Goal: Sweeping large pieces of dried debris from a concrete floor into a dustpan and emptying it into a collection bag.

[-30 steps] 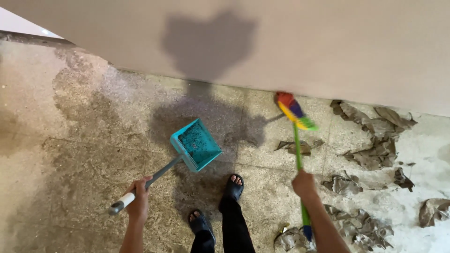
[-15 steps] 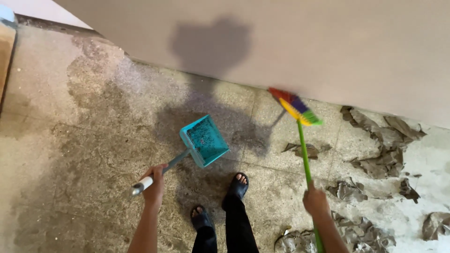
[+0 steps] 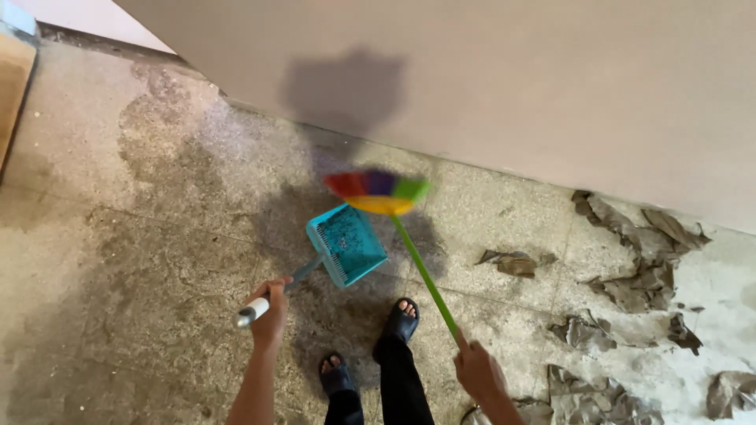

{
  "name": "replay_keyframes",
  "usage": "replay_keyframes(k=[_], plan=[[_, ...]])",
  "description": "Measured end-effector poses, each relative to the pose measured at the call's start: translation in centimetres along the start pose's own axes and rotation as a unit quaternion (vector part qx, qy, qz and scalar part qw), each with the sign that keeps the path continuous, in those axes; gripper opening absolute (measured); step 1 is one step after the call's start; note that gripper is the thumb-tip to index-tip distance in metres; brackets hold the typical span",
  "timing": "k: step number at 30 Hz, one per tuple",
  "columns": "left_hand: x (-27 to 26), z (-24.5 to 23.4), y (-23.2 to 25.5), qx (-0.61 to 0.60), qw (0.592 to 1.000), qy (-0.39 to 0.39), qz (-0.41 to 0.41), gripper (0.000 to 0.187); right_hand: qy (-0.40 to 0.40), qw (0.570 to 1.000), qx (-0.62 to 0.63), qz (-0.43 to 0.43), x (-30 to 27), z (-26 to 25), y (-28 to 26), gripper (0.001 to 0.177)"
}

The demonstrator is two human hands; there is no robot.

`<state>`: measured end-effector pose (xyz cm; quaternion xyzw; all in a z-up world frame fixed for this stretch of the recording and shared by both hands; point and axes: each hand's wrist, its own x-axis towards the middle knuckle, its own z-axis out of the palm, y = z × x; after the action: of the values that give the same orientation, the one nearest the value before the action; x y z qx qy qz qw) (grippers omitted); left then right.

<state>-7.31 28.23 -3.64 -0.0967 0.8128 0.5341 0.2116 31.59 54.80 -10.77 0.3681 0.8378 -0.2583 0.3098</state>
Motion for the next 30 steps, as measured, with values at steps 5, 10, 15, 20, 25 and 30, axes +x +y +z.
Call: replay_keyframes(k=[5,10,15,20,25,30], plan=[[-1.0,1.2,3.2,0.013,0.998,0.022,-0.049,0.024,-0.051,0.985,-0.100,-0.130,11.2,-9.6,-11.9,0.068],[-0.8,0.3,2.4,-0.015,0.999,0.020,-0.022,0.021,0.034,0.973,-0.170,-0.151,24.4,-4.5,-18.6,0.064],[-1.3,-0.6,3.0,-0.043,0.998,0.027,-0.034,0.024,0.002,0.999,-0.048,0.023,21.6,-6.5,-13.2,0.040],[-0.9,-1.1,2.4,0.013,1.000,0.018,0.004,0.025,-0.069,0.988,-0.065,0.124,11.7,-5.5,-3.1,0.063],[-0.1,-1.2,0.2,0.002,1.000,-0.004,0.024,0.023,0.024,0.996,-0.055,0.072,1.5,-3.3,5.1,0.063],[0.2,0.1,-0.2,-0.013,0.998,-0.027,0.060,0.028,0.137,0.980,0.090,0.110,-0.9,-3.2,7.4,0.057]])
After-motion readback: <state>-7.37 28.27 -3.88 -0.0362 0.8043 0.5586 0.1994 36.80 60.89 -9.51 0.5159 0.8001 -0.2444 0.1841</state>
